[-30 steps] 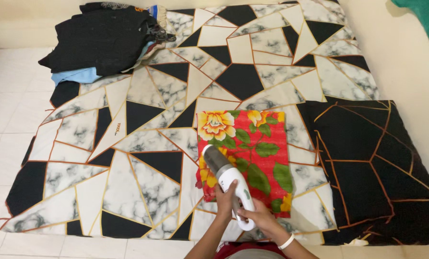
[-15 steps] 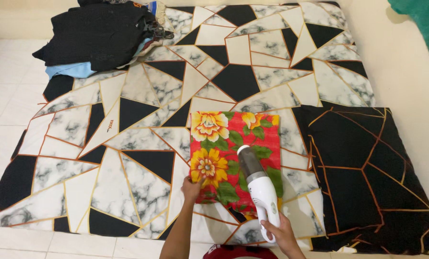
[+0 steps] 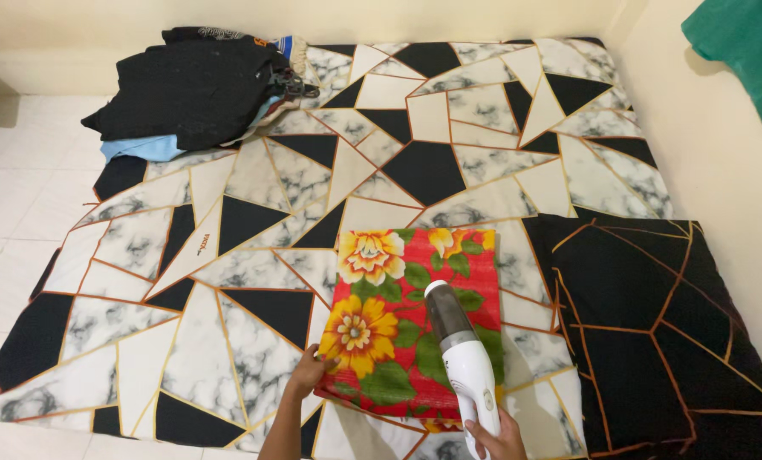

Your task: The person uses a handheld vacuum cleaner to clean the surface of a bed and then cleans a folded floral cloth.

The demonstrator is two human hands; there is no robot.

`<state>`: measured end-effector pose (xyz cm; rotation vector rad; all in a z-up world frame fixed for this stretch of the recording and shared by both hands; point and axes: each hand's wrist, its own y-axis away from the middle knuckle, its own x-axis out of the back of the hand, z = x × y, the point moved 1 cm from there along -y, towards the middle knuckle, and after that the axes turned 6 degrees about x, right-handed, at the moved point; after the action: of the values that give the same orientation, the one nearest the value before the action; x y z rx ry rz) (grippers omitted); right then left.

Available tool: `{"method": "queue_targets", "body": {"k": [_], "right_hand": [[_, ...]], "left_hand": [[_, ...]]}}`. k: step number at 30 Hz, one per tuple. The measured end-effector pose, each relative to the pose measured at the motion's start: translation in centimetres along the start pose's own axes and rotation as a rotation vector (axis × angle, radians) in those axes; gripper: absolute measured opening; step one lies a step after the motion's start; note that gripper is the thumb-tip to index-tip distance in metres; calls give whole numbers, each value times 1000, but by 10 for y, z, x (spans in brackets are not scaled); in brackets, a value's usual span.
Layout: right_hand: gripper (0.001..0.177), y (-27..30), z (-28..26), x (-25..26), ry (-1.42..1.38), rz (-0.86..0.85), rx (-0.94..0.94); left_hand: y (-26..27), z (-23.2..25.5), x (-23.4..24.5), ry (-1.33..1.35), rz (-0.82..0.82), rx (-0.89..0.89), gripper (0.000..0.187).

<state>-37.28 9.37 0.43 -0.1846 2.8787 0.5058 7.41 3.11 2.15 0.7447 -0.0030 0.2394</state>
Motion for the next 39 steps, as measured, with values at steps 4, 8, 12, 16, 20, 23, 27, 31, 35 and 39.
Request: {"method": "queue_targets", "body": {"k": [4, 8, 12, 16, 20, 23, 27, 31, 35, 39], "right_hand": [[51, 0, -1, 4, 24, 15, -25], [51, -7, -1, 2, 100, 73, -28], [59, -22, 15, 5, 206, 45, 62], [62, -48, 50, 4, 260, 105, 77], [61, -67, 63, 0, 284, 78, 212], [59, -90, 54, -9, 321, 24, 254], [51, -95, 35, -26, 333, 10, -27], [45, -121, 3, -59, 260, -88, -127], [31, -150, -11, -90, 199, -149, -30], [27, -175, -11, -124, 174, -135, 35]], "left_hand": [[10, -17, -16, -275, 347, -81, 65], [39, -50, -60, -585, 887, -459, 80], [51, -73, -91, -787, 877, -469, 88], [36, -78, -93, -857, 946, -433, 93], [19, -88, -96, -826, 1085, -632, 89], [3, -94, -98, -809, 1141, -697, 90], [-14, -117, -87, -845, 979, -628, 91], [-18, -132, -89, -896, 946, -545, 92], [-21, -138, -88, -932, 920, -486, 90], [-22, -141, -86, -939, 861, -424, 91]]}}
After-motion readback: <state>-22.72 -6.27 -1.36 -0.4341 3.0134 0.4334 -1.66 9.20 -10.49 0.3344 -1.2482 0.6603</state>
